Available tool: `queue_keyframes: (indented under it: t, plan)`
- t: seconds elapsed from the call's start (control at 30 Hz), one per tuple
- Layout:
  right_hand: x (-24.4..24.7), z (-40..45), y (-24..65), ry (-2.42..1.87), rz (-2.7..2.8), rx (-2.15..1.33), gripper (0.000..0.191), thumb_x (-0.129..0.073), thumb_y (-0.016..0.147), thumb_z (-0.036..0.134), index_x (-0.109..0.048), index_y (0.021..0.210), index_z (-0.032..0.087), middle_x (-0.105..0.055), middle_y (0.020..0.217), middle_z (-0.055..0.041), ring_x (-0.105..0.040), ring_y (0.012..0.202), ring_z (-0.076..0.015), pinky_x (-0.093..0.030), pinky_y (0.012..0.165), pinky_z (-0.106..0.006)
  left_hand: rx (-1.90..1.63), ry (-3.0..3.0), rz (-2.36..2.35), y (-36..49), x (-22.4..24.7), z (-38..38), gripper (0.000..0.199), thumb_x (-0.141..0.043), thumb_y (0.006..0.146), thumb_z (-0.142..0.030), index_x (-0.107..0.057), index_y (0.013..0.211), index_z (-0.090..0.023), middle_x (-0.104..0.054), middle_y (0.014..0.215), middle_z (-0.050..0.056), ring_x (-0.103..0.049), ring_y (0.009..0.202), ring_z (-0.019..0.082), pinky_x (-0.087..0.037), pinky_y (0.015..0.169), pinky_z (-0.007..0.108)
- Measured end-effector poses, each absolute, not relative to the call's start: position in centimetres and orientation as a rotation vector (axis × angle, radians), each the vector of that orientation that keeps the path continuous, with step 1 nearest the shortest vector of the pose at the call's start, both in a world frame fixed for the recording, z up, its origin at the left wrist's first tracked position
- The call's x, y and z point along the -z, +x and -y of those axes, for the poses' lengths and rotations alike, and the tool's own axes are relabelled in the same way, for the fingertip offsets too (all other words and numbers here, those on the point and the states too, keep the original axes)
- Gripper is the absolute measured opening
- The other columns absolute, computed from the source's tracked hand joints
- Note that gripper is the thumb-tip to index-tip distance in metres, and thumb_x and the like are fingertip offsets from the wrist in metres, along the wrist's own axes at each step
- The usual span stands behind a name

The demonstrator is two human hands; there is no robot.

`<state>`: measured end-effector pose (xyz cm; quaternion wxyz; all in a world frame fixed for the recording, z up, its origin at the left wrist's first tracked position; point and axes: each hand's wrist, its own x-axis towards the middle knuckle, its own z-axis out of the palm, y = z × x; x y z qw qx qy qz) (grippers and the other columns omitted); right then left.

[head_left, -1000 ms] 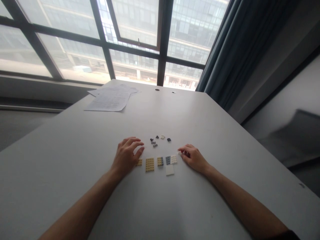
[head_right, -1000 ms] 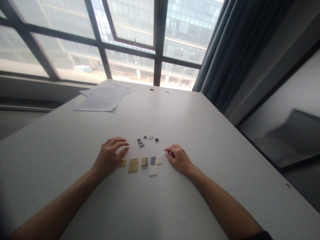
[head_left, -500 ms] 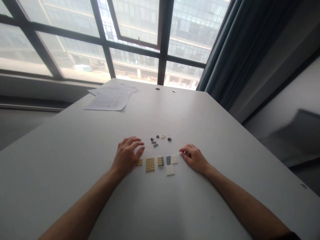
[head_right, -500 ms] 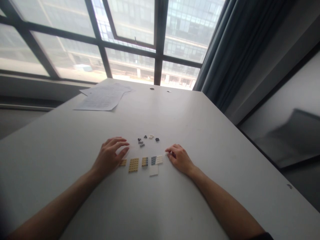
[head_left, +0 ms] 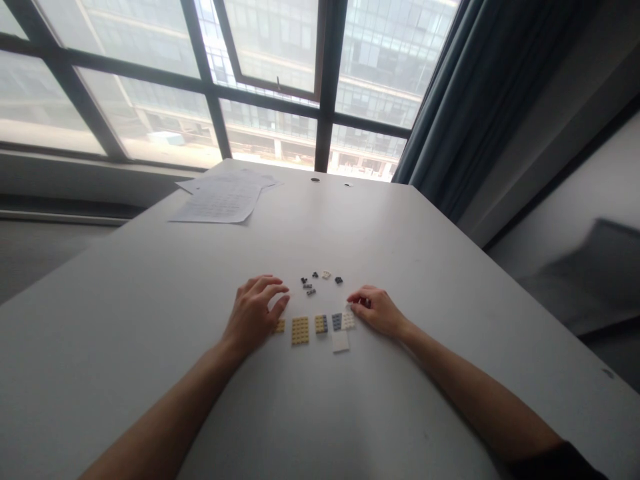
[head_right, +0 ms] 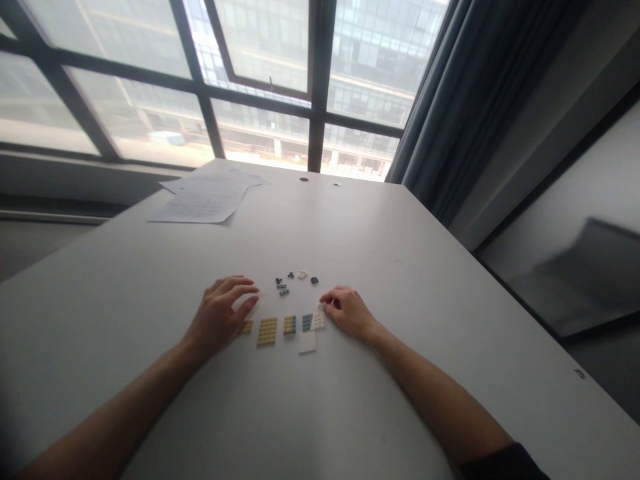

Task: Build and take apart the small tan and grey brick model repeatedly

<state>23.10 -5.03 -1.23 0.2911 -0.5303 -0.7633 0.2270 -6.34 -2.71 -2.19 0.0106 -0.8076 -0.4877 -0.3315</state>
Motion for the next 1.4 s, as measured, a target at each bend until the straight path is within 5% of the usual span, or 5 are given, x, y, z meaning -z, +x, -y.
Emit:
queue_keyframes:
  t: [0.87, 1.23, 1.4]
  plan:
    - [1.2, 5.2, 23.1, -1.393, 1.973, -0.637, 0.012, -0.060, 0.083, 0.024, -0.071, 0.086, 0.019, -0.064, 0.080, -0.0018, -0.054, 0.068, -0.0117, -0.042, 0.066, -0.024, 1.050, -2.516, 1.498, -6.3, 2.2, 2.7, 0.022, -0.051, 0.088, -0.033, -0.068, 0.091, -0.020, -0.066, 0.107, 0.007, -0.053, 0.110, 0.025, -0.037, 0.096, 0.043]
    - [0.3, -2.3, 18.3, -1.656, 2.073, -0.279, 0.027, -0.064, 0.081, 0.036, -0.071, 0.098, 0.018, -0.064, 0.102, -0.0101, -0.055, 0.099, -0.0228, -0.040, 0.091, -0.036, 1.060, -2.525, 1.519, -6.3, 2.1, 2.8, 0.021, -0.051, 0.087, -0.033, -0.068, 0.091, -0.020, -0.066, 0.107, 0.007, -0.053, 0.110, 0.025, -0.038, 0.095, 0.044]
    - [0.6, -3.0, 17.0, -1.602, 2.098, -0.295, 0.013, -0.064, 0.079, 0.023, -0.070, 0.088, 0.018, -0.066, 0.095, -0.0079, -0.056, 0.096, -0.0214, -0.041, 0.088, -0.035, 1.085, -2.529, 1.526, -6.2, 1.9, 2.9, 0.021, -0.051, 0.087, -0.033, -0.068, 0.090, -0.020, -0.066, 0.106, 0.007, -0.053, 0.110, 0.025, -0.038, 0.095, 0.044]
